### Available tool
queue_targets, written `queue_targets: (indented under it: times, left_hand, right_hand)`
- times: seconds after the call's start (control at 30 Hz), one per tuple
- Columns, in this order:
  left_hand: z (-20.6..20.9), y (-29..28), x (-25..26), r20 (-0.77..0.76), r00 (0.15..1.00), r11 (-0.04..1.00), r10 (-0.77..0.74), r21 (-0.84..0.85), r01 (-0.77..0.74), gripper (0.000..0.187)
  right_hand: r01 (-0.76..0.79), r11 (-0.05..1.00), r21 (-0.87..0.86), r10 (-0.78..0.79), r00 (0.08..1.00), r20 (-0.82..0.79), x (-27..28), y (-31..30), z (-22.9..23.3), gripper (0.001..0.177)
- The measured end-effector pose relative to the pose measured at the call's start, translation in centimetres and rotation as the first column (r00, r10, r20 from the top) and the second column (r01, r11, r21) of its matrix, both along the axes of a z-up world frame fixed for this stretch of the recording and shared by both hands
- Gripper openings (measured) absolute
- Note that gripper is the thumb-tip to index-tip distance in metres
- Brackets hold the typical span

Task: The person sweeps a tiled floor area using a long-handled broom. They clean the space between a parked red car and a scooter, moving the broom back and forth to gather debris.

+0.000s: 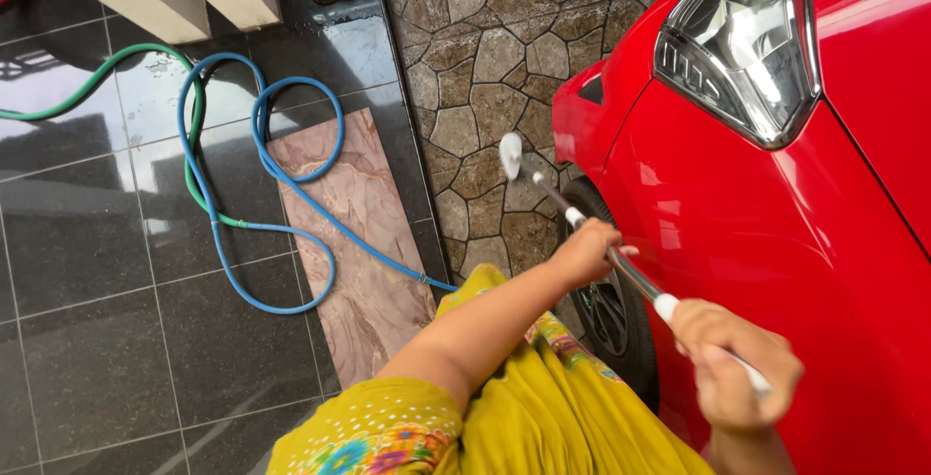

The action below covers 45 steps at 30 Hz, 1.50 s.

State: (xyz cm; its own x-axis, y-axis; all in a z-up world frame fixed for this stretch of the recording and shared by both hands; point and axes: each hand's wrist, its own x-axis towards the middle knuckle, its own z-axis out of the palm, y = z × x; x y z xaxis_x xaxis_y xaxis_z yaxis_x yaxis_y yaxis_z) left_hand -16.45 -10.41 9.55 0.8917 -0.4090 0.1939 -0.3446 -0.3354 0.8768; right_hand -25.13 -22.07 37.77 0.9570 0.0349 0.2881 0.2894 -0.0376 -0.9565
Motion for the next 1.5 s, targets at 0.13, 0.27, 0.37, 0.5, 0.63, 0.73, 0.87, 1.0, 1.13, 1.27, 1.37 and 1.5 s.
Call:
queue_targets:
  times: [0.13, 0.27, 0.37, 0.5, 0.63, 0.73, 0.87, 1.0, 1.13, 1.27, 1.37, 1.5]
  left_hand:
    - [0.4, 1.3, -3.6, -0.028, 1.0, 1.0, 0.005, 0.006, -0.005, 0.021]
    - [-6.1, 3.9, -0.7, 0.017, 0.968, 0.967, 0.251, 0.041, -0.252, 0.021]
    - [-10.3, 5.5, 1.4, 0.205, 0.929, 0.917, 0.307, 0.197, -0.346, 0.024]
    - [-9.4, 2.1, -0.4, 0.177, 0.951, 0.928, 0.254, 0.233, -0.291, 0.019]
    - [-1.7, -4.4, -7.0, 0.006, 0.997, 0.995, 0.081, 0.064, -0.081, 0.015]
    - [4.0, -8.5, -12.4, -0.012, 1.0, 0.999, 0.011, -0.052, -0.012, 0.021]
    - [5.9, -10.3, -14.9, -0.016, 0.998, 0.999, -0.053, 0.008, 0.053, 0.034]
    - [0.2, -9.9, -12.0, 0.098, 0.991, 0.995, 0.089, 0.029, -0.092, 0.021]
    - [-8.3, -4.4, -8.4, 0.115, 0.953, 0.932, 0.282, 0.203, -0.3, 0.021]
    - [-11.6, 0.6, -8.2, 0.234, 0.933, 0.886, 0.273, 0.316, -0.339, 0.021]
    - [-7.9, -0.7, -9.1, 0.245, 0.955, 0.941, 0.168, 0.248, -0.23, 0.031]
    - [0.4, -6.7, -11.7, -0.019, 0.999, 0.988, 0.038, 0.15, -0.035, 0.033]
  right_hand:
    - [0.065, 0.996, 0.063, -0.066, 0.998, 0.013, -2.6, -0.5, -0.7, 0.011]
    - [0.003, 0.995, -0.102, 0.01, 0.992, 0.128, -0.6, 1.5, -6.2, 0.019]
    - [-0.176, 0.976, -0.128, 0.196, 0.967, 0.164, 0.7, 2.3, -9.2, 0.016]
    - [-0.239, 0.969, -0.068, 0.244, 0.965, 0.092, -1.9, -1.2, -6.5, 0.014]
    - [-0.254, 0.961, -0.109, 0.253, 0.967, -0.024, -5.9, -8.3, 1.2, 0.015]
    - [-0.265, 0.964, 0.025, 0.266, 0.963, -0.045, -9.6, -11.2, 5.0, 0.014]
    - [-0.178, 0.975, 0.136, 0.169, 0.983, 0.076, -11.3, -13.3, 4.0, 0.011]
    - [-0.206, 0.957, 0.206, 0.18, 0.974, 0.138, -10.5, -13.3, -1.7, 0.013]
    - [-0.215, 0.963, -0.166, 0.245, 0.95, 0.196, -8.8, -9.0, -7.8, 0.02]
    - [-0.38, 0.918, -0.113, 0.394, 0.908, 0.144, -9.2, -5.2, -8.5, 0.01]
    - [-0.357, 0.92, -0.161, 0.374, 0.923, 0.093, -9.2, -6.6, -5.2, 0.012]
    - [-0.373, 0.927, -0.039, 0.372, 0.928, -0.035, -9.6, -12.6, 1.3, 0.016]
